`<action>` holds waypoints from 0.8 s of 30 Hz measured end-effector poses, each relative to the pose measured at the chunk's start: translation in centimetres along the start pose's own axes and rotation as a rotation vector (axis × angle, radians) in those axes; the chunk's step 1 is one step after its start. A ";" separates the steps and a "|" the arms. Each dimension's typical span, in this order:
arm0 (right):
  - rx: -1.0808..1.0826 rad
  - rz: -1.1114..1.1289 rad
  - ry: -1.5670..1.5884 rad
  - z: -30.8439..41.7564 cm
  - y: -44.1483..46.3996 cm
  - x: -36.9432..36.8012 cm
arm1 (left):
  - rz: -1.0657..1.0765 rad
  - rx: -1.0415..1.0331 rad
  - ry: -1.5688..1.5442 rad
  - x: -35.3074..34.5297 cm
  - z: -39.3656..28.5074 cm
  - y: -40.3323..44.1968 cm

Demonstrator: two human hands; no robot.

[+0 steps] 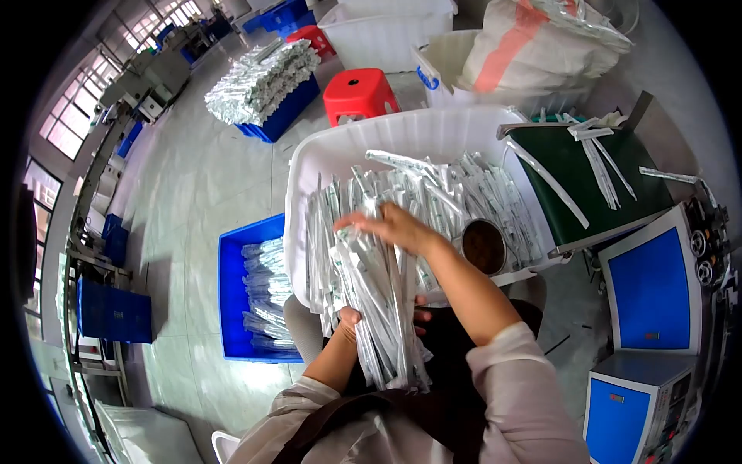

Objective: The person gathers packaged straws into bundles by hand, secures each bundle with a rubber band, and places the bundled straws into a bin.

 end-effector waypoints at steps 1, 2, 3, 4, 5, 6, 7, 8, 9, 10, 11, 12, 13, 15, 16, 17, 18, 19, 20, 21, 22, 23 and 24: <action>-0.010 0.005 0.006 -0.3 -1.2 -0.7 | 0.010 -0.026 -0.009 -0.3 -0.1 -0.2; 0.004 0.054 -0.043 -0.4 -2.3 -1.4 | 0.005 -0.028 -0.019 0.5 0.0 -0.5; 0.018 0.104 -0.096 -0.5 -2.9 -1.8 | -0.078 -0.018 0.002 2.8 0.2 -0.7; 0.005 0.108 -0.097 -0.8 -2.9 -1.6 | -0.161 -0.002 0.021 5.0 0.6 -0.7; 0.035 -0.071 -0.044 -0.2 -2.6 -0.3 | -0.116 -0.051 -0.085 5.1 0.7 0.0; 0.142 -0.259 0.119 1.2 -2.4 1.2 | 0.019 -0.045 -0.170 4.5 0.6 0.7; 0.276 -0.432 0.256 3.1 -2.5 2.6 | -0.085 0.009 -0.079 5.2 0.8 0.8; 0.270 -0.427 0.251 3.2 -2.7 2.6 | -0.187 0.058 0.012 5.9 1.0 0.7; 0.295 -0.231 -0.169 3.5 -2.6 0.8 | -0.187 0.055 0.008 4.6 0.6 0.8; 0.312 -0.033 -0.583 3.0 -2.9 -1.0 | -0.158 0.030 0.098 2.1 0.0 0.8; 0.306 -0.004 -0.565 3.1 -3.4 -1.7 | -0.127 0.007 0.190 0.6 -0.6 0.8; 0.302 0.025 -0.549 3.0 -3.7 -2.3 | -0.125 0.011 0.194 0.8 -0.8 0.8; 0.346 0.012 -0.606 3.2 -3.6 -2.5 | -0.183 -0.052 0.286 1.7 -1.2 0.7; 0.372 0.009 -0.652 3.4 -4.3 -2.9 | -0.310 -0.074 0.322 3.2 -1.3 0.3; 0.474 -0.180 -0.775 5.0 -4.7 -1.8 | -0.386 -0.096 0.320 3.6 -1.5 -0.1; 0.580 -0.372 -0.894 6.3 -5.3 -0.9 | -0.402 -0.090 0.360 3.6 -1.9 -0.3; 0.583 -0.367 -0.889 5.8 -6.2 -1.0 | -0.422 -0.089 0.398 3.5 -2.5 -0.7; 0.421 -0.431 -0.727 4.2 -7.8 -0.2 | -0.428 -0.099 0.395 2.6 -2.9 -0.9; 0.257 -0.490 -0.563 2.7 -9.3 0.0 | -0.514 -0.128 0.417 1.7 -3.7 -1.4; 0.140 -0.429 -0.449 2.4 -10.8 -1.1 | -0.604 -0.150 0.438 1.5 -4.2 -2.1; 0.024 -0.368 -0.333 2.0 -12.2 -2.3 | -0.616 -0.151 0.439 2.6 -4.2 -2.2; -0.058 -0.316 -0.322 1.1 -13.3 -3.4 | -0.526 -0.182 0.260 3.9 -3.9 -1.8; -0.142 -0.266 -0.310 0.3 -14.1 -4.2 | -0.434 -0.210 0.080 3.6 -3.6 -1.5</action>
Point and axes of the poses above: each hand's wrist, its own y-axis towards the middle knuckle, its own x-axis out of the back of the hand, z = x × y, the point moved 7 cm from there along y, towards the middle knuckle, and after that the axes turned 9 degrees about -z, right-handed, at the moved point
